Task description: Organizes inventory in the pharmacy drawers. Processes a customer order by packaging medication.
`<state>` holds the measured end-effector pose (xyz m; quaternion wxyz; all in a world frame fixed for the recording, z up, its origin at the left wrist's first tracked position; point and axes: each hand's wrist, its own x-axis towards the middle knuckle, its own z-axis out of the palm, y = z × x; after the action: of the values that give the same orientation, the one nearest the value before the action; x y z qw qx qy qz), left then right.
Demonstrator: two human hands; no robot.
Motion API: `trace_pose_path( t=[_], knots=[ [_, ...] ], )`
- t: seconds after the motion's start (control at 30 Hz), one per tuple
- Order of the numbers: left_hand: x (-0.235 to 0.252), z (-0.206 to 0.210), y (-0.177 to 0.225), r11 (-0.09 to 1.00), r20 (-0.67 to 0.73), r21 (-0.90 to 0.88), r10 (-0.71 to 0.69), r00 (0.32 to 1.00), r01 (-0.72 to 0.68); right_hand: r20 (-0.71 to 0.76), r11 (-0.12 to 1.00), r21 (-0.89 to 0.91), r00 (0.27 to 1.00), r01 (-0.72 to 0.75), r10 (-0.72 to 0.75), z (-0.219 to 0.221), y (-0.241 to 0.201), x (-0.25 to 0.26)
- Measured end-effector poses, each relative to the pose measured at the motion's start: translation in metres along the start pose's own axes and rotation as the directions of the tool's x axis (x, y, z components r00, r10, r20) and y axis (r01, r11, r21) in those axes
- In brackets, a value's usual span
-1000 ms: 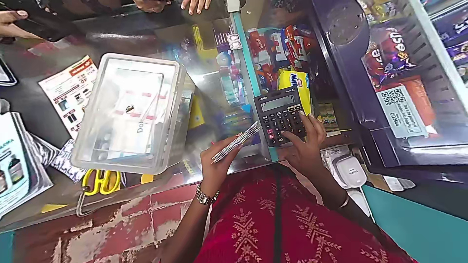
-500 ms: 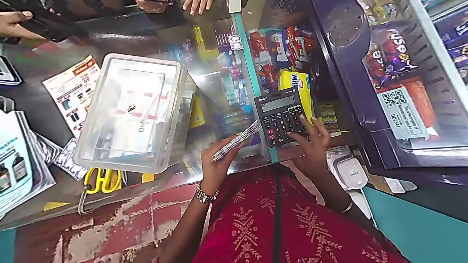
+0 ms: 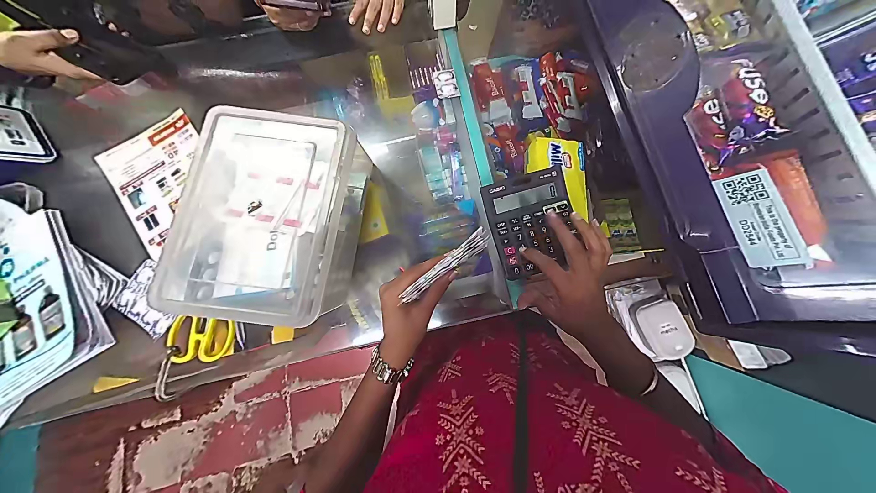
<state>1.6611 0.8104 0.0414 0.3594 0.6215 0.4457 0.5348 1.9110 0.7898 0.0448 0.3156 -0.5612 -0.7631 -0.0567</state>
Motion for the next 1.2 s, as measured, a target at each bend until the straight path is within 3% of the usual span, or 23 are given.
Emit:
trace_pose_path(
  t=[0.13, 0.27, 0.4, 0.5, 0.63, 0.7, 0.83, 1.2],
  knots=[
    [0.0, 0.0, 0.002, 1.0, 0.004, 0.024, 0.019, 1.0, -0.02, 0.092, 0.998, -0.026, 0.994, -0.053, 0.055, -0.004, 0.006, 0.007],
    [0.001, 0.001, 0.001, 0.999, -0.004, -0.002, 0.038, 0.999, -0.038, -0.062, 0.991, -0.042, 0.99, -0.127, 0.124, -0.009, 0.015, 0.005],
    [0.0, 0.001, 0.0, 0.999, -0.007, -0.016, 0.039, 0.999, -0.039, -0.005, 0.976, -0.069, 0.978, -0.207, 0.208, -0.011, 0.024, 0.001],
    [0.001, 0.0, 0.001, 0.999, -0.003, -0.022, 0.032, 0.999, -0.032, -0.051, 0.988, -0.03, 0.988, -0.15, 0.148, -0.011, 0.019, -0.002],
    [0.001, 0.001, 0.0, 0.999, -0.002, -0.03, 0.028, 1.0, -0.028, -0.003, 0.996, -0.03, 0.997, -0.083, 0.083, -0.004, 0.01, -0.005],
    [0.0, 0.001, 0.001, 0.999, -0.007, -0.026, 0.028, 1.0, -0.028, 0.017, 0.995, -0.023, 0.995, -0.099, 0.1, -0.002, 0.009, -0.009],
    [0.001, 0.001, 0.0, 0.999, -0.01, -0.021, 0.036, 0.999, -0.037, -0.125, 0.991, 0.002, 0.983, -0.135, 0.134, -0.008, 0.018, -0.023],
    [0.001, 0.002, 0.001, 0.999, -0.009, -0.047, 0.002, 1.0, -0.002, -0.105, 0.98, 0.003, 0.975, -0.197, 0.196, -0.003, 0.027, -0.039]
  ],
)
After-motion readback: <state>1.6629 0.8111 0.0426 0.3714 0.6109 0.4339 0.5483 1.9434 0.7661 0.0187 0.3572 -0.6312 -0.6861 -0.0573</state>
